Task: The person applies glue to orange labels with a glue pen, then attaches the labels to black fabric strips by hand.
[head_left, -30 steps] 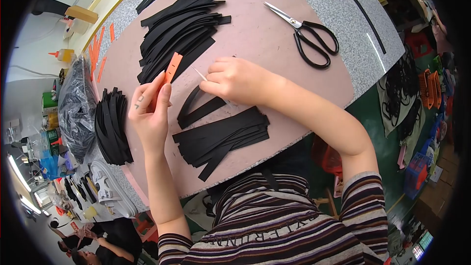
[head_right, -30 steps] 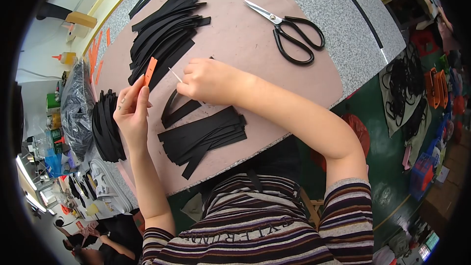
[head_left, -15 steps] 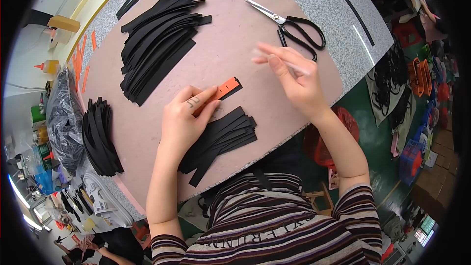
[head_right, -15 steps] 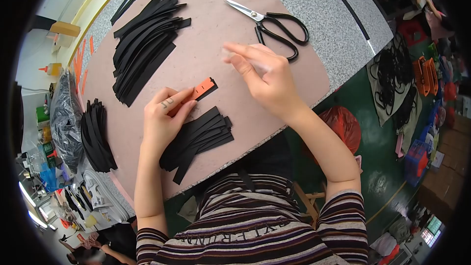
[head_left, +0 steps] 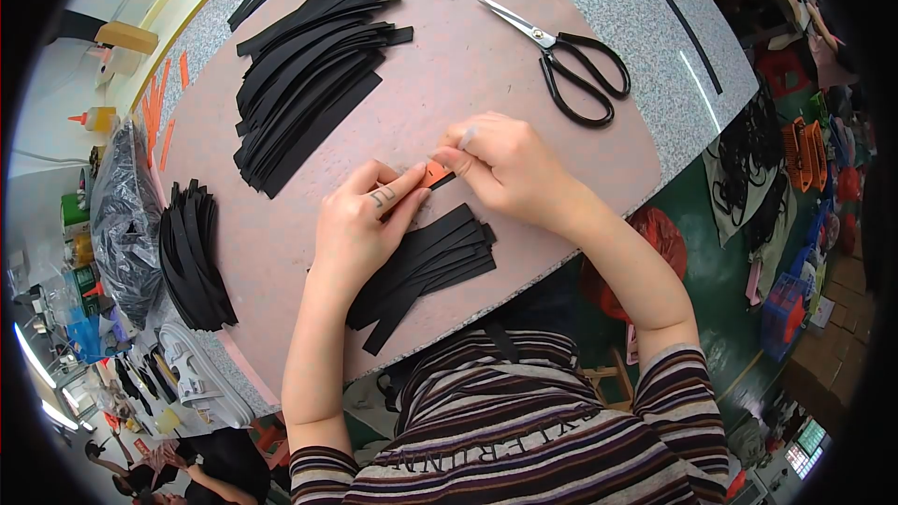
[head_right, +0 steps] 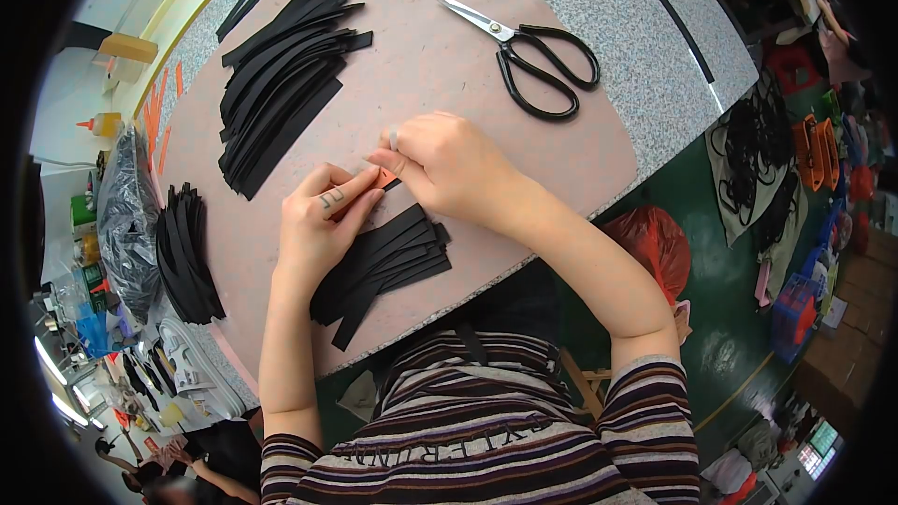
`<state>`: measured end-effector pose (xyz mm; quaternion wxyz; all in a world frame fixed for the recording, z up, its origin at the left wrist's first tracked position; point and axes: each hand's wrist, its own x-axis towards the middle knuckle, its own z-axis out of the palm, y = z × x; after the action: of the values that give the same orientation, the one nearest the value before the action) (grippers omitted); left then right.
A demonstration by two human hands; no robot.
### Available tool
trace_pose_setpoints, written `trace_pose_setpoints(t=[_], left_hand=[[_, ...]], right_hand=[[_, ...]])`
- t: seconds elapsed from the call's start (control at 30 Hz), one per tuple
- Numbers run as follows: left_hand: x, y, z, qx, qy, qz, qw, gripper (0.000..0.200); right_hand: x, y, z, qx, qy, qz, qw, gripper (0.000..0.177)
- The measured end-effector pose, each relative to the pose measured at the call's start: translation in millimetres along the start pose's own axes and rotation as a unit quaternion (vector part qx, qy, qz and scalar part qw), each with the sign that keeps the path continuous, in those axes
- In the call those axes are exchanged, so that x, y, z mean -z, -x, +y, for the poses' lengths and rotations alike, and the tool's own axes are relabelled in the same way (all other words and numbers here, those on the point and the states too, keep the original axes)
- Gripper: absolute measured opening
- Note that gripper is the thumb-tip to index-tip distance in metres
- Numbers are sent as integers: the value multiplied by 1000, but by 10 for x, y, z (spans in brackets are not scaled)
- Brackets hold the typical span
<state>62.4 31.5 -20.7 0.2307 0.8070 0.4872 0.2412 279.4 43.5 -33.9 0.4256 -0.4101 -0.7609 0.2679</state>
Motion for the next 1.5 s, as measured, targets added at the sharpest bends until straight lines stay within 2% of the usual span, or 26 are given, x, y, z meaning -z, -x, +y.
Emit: trace_pose_setpoints(t=[0.07, 0.17, 0.27, 0.3, 0.37, 0.4, 0.47, 0.57, 0.67, 0.77, 0.87, 0.9, 0.97, 1.0, 1.03, 1.1, 1.13, 1.17, 1.23, 1.3, 1.43, 1.5], left_hand=[[-8, 2, -25, -9, 4, 2, 1000, 25], [-7, -9, -12, -20, 3, 4, 1000, 24], [10, -9, -14, -4, 21, 2, 1000, 24], [18, -5, -20, 5, 31, 0, 1000, 25], [91, -7, -67, 17, 58, 67, 996, 25], [138, -5, -110, 23, 71, 100, 992, 25], [274, 25, -176, 43, 60, 152, 986, 26], [414, 66, -206, 37, 36, 170, 984, 28], [477, 102, -218, 48, 15, 179, 983, 29], [488, 113, -239, 61, 30, 194, 979, 30], [538, 107, -266, 67, 38, 207, 975, 29], [574, 118, -291, 61, 32, 216, 974, 29], [621, 141, -316, 52, 44, 226, 972, 29], [614, 138, -287, 52, 45, 191, 979, 29], [600, 129, -241, 50, 46, 154, 986, 29], [455, 91, -148, 26, 94, 72, 993, 29], [372, 65, -49, -1, 64, 24, 998, 27], [243, 52, 19, -5, 53, 12, 999, 27], [65, 44, 59, -12, 20, 0, 1000, 26], [-18, 26, 64, -16, -24, 0, 1000, 26], [-29, 22, 25, -28, -19, 7, 999, 27], [-20, 26, 12, -34, -18, 7, 999, 27]], right_hand=[[-30, -15, -20, -32, -5, -24, 999, 14], [-97, -50, 25, 18, -8, -19, 1000, 14], [28, -43, -18, -4, -1, -85, 996, 14], [89, -45, -50, -43, 2, -91, 995, 13], [189, -51, -104, -122, 8, -100, 987, 11], [184, -49, -75, -22, 54, -97, 994, 13], [141, -20, 24, 176, 143, -88, 970, 18], [13, 29, 72, 245, 195, -141, 939, 29], [-7, -8, 107, 250, 197, -150, 936, 33], [-66, -53, 104, 89, 39, -97, 991, 33], [-4, 24, -43, 122, 61, -66, 988, 30], [31, 105, -136, 208, 100, -73, 970, 27], [60, 393, -272, 277, 187, -126, 934, 28], [75, 504, -280, 293, 218, -154, 918, 29], [115, 548, -271, 263, 192, -162, 931, 32], [169, 536, -200, 174, 99, -90, 976, 36], [196, 528, -175, 129, 51, -53, 989, 38], [242, 489, -238, 32, 55, 21, 998, 32], [402, 332, -285, -118, -45, 82, 989, 25], [445, 312, -149, -151, -45, 69, 985, 20], [322, 224, -180, -234, -58, 11, 970, 17], [159, 166, -129, -114, -6, 3, 993, 16]])
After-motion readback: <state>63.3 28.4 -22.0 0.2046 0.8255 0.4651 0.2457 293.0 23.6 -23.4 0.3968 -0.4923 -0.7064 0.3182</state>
